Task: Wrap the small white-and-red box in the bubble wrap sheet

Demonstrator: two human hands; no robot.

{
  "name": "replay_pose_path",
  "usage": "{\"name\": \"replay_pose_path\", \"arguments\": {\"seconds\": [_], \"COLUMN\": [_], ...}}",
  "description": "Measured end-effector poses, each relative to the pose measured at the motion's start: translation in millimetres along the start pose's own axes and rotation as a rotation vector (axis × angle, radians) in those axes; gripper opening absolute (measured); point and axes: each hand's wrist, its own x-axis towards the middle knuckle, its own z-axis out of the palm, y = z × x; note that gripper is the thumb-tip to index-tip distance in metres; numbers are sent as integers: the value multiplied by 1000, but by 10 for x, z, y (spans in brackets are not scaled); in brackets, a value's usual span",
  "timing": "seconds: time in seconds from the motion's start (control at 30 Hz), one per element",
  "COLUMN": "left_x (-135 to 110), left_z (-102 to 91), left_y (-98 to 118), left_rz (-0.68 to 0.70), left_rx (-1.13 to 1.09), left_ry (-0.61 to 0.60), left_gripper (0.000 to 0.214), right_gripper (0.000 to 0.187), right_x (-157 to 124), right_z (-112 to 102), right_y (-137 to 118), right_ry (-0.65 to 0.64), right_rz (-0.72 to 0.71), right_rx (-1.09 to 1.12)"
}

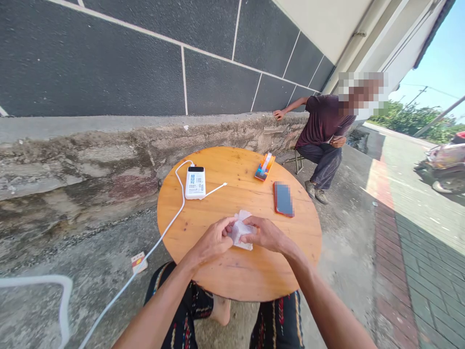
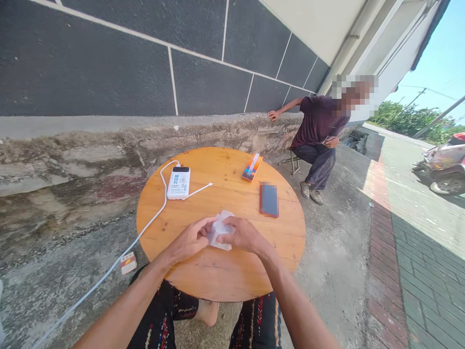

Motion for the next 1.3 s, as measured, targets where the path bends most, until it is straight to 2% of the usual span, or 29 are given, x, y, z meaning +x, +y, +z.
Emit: {"name": "replay_pose_path", "arguments": {"seconds": [0.13, 0.33, 0.53, 0.8, 0.9, 1.0, 1.07, 1.13, 1.3], "left_x": [-53, -158, -259, -411, -397, -262, -121, 28, 305], "left_z": [27, 109, 174, 183, 91, 4, -16, -2, 102], "left_y": [17, 30, 23, 57, 71, 92, 117, 144, 163], "left_rz": [83, 251, 277, 259, 172, -20, -86, -138, -207], "left_rx": [20, 213, 272, 199, 101, 31, 122, 307, 443], "left_ry": [-4, -2, 6, 17, 13, 114, 142, 98, 93], "left_gripper": [64, 67, 60, 61, 65, 48, 33, 24, 22], "right_gripper": [39, 45, 48, 48, 46, 43, 43, 42, 42], "right_x": [-72, -242, -412, -532, -533, -534, -537, -541, -550], "right_z": [38, 164, 322, 459, 486, 502, 504, 502, 492], "right_y": [-75, -168, -218, -222, -204, -201, -208, -219, -230], "right_ry": [103, 143, 206, 223, 238, 248, 248, 248, 239], "right_rz": [-12, -113, -97, -109, -105, -112, -113, -111, -120], "right_rx": [-100, -186, -286, -390, -418, -430, -427, -418, -412]}}
